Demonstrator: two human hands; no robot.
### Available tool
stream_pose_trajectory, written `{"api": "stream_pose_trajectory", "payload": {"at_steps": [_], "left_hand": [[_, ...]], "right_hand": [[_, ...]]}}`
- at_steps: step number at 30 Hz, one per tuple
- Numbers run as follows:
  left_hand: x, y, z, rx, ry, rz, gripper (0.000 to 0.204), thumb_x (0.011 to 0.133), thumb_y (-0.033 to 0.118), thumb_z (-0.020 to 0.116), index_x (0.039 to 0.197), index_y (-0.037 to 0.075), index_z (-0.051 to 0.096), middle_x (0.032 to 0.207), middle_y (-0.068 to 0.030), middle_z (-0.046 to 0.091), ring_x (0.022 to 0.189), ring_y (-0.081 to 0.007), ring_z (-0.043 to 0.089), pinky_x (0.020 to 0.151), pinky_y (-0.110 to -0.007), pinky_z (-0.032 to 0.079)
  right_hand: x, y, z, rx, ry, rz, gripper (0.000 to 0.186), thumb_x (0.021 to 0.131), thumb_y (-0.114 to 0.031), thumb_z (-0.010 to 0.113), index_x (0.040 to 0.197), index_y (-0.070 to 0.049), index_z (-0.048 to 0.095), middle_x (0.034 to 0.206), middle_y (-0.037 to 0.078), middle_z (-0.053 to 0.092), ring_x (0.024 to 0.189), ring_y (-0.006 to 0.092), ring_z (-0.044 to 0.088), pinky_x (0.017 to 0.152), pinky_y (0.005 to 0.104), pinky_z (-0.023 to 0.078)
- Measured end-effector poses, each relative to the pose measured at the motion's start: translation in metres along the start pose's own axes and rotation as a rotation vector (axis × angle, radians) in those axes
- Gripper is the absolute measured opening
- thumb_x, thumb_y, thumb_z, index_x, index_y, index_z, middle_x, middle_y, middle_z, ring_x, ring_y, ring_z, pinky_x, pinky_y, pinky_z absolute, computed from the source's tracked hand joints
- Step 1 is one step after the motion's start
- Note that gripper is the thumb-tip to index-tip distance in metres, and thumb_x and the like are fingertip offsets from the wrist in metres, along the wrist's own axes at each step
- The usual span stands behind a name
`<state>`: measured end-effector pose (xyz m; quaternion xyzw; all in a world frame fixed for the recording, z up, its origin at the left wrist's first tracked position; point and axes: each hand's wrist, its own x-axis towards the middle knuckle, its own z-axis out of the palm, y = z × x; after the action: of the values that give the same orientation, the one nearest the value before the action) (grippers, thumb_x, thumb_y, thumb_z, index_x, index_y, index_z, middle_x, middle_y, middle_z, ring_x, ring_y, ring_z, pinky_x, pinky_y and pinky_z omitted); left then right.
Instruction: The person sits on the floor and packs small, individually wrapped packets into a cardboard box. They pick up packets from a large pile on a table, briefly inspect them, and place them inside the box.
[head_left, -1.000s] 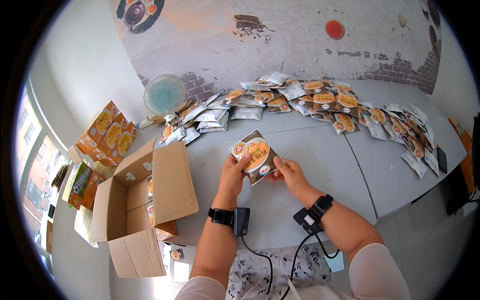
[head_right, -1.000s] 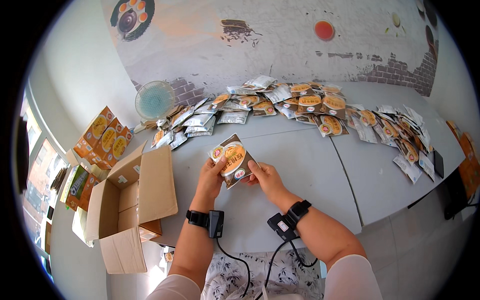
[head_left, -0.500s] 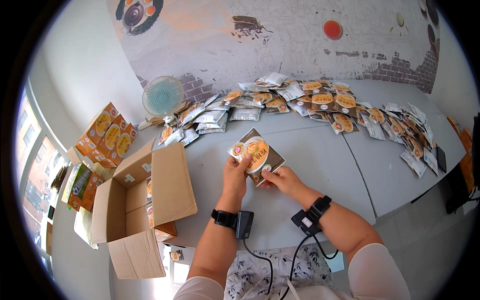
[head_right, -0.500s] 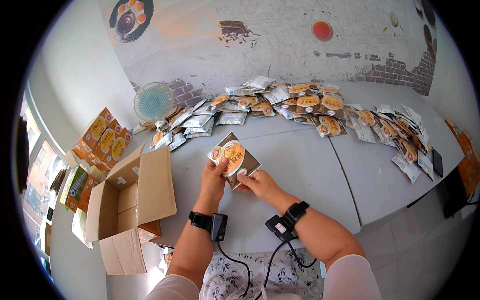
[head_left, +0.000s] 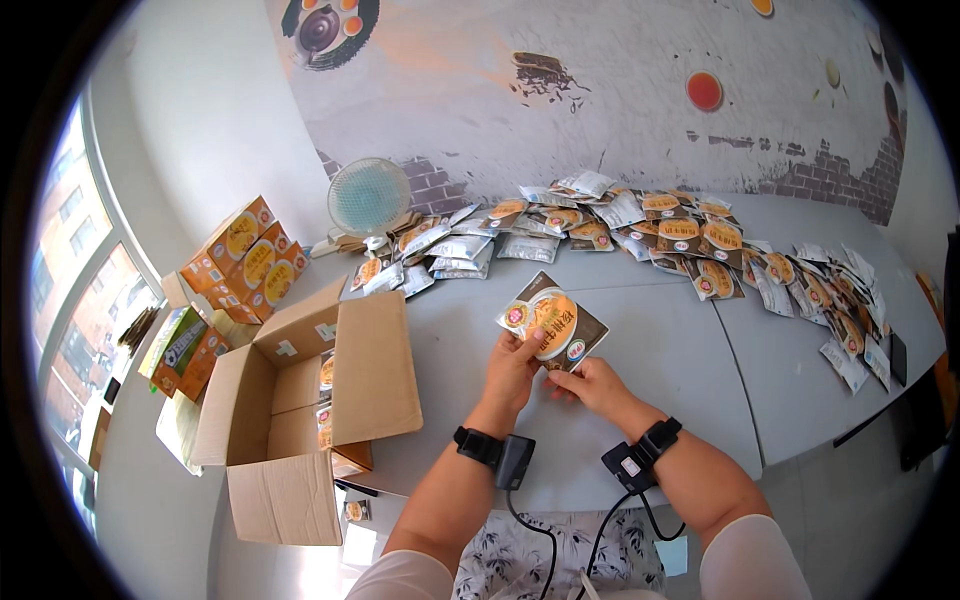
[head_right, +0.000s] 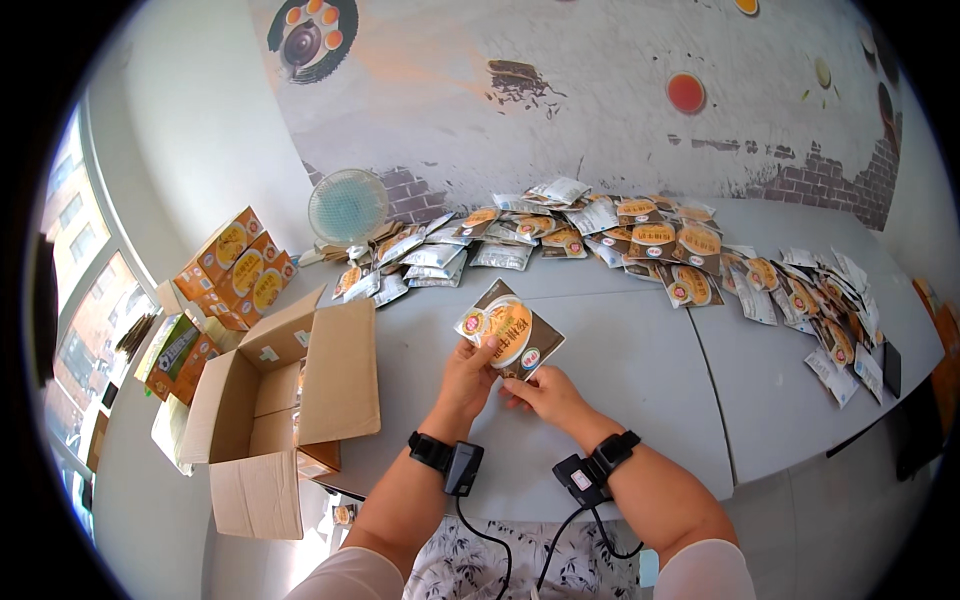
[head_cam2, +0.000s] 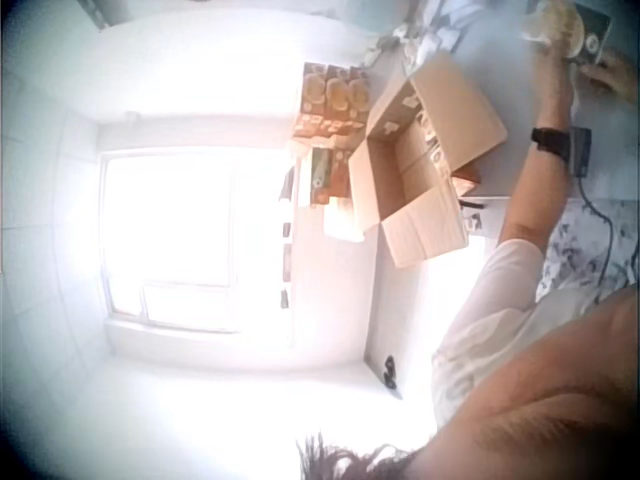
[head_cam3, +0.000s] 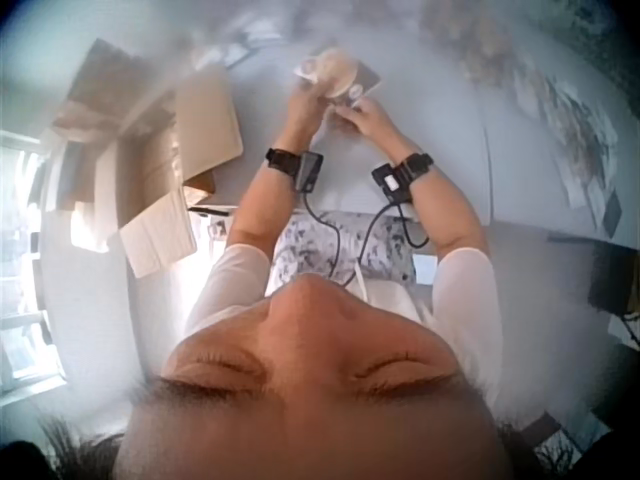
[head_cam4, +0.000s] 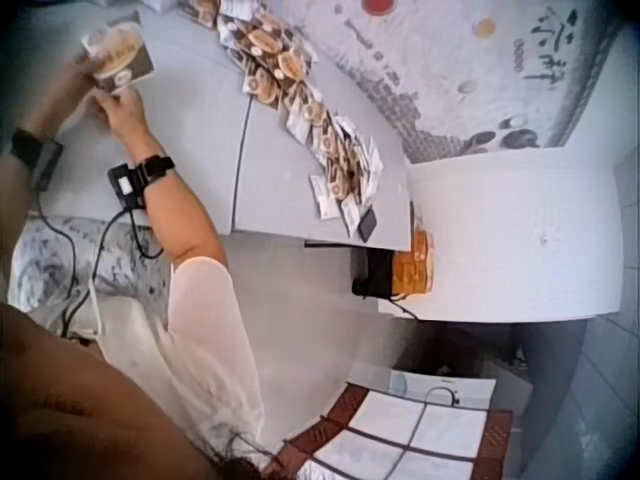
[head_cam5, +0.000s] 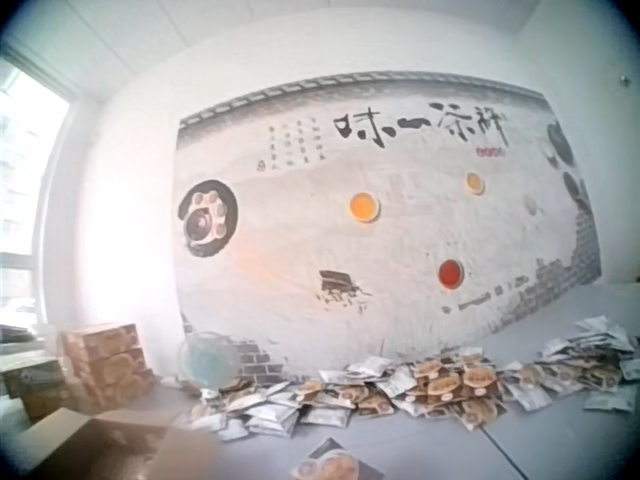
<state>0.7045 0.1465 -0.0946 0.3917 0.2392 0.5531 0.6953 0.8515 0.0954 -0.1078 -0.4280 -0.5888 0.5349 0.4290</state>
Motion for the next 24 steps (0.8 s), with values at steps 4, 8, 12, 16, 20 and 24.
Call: {"api": "stream_pose_trajectory", "payload": {"at_steps": [4,8,12,16,20,24], "left_hand": [[-0.004,0.004,0.002,-0.037,-0.128,-0.094,0.037,0.087,0.012,0.056,0.12,0.005,0.041,0.113,-0.0082,0.055,0.098,-0.0216,0.058,0.077,-0.037,0.051],[-0.005,0.005,0.0,-0.041,-0.143,-0.19,0.039,0.087,0.013,0.056,0.122,0.005,0.039,0.115,-0.0091,0.054,0.099,-0.0237,0.058,0.079,-0.04,0.051],[-0.002,0.003,-0.001,-0.063,-0.118,-0.201,0.039,0.087,0.011,0.056,0.121,0.005,0.04,0.114,-0.0094,0.055,0.099,-0.0253,0.058,0.081,-0.042,0.051],[0.001,0.006,0.009,-0.097,-0.058,-0.182,0.038,0.085,0.004,0.055,0.12,0.003,0.041,0.114,-0.0112,0.055,0.1,-0.0243,0.057,0.084,-0.042,0.05],[-0.007,0.031,0.024,-0.079,-0.039,-0.11,0.038,0.085,0.001,0.055,0.119,0.002,0.041,0.113,-0.0113,0.055,0.099,-0.0223,0.058,0.083,-0.039,0.05],[-0.007,0.068,0.035,-0.008,0.007,-0.057,0.038,0.084,0.002,0.057,0.119,0.003,0.041,0.112,-0.011,0.056,0.098,-0.0214,0.059,0.082,-0.037,0.051]], "right_hand": [[-0.001,0.001,0.0,0.022,0.024,-0.012,0.021,0.087,-0.024,0.057,0.093,-0.005,0.065,0.08,0.0,0.065,0.068,0.0058,0.057,0.058,0.0199,0.042],[0.003,0.008,-0.004,-0.106,-0.003,-0.026,0.02,0.085,-0.021,0.06,0.094,-0.004,0.064,0.077,0.001,0.064,0.067,0.0067,0.057,0.059,0.0209,0.043],[0.004,0.01,-0.001,-0.203,-0.004,-0.069,0.021,0.083,-0.02,0.063,0.094,-0.002,0.063,0.075,0.002,0.063,0.067,0.0082,0.057,0.06,0.0226,0.045],[0.003,0.003,-0.001,-0.178,-0.038,-0.015,0.022,0.082,-0.02,0.064,0.094,-0.001,0.062,0.076,0.003,0.063,0.066,0.0101,0.059,0.062,0.024,0.047],[-0.002,-0.005,0.001,-0.119,-0.05,-0.011,0.023,0.083,-0.024,0.062,0.091,-0.003,0.061,0.081,0.004,0.063,0.069,0.0112,0.059,0.064,0.0238,0.047],[-0.003,-0.006,-0.001,-0.105,-0.078,-0.002,0.026,0.087,-0.03,0.056,0.088,-0.004,0.06,0.082,0.003,0.062,0.073,0.0103,0.058,0.066,0.0224,0.045]]}}
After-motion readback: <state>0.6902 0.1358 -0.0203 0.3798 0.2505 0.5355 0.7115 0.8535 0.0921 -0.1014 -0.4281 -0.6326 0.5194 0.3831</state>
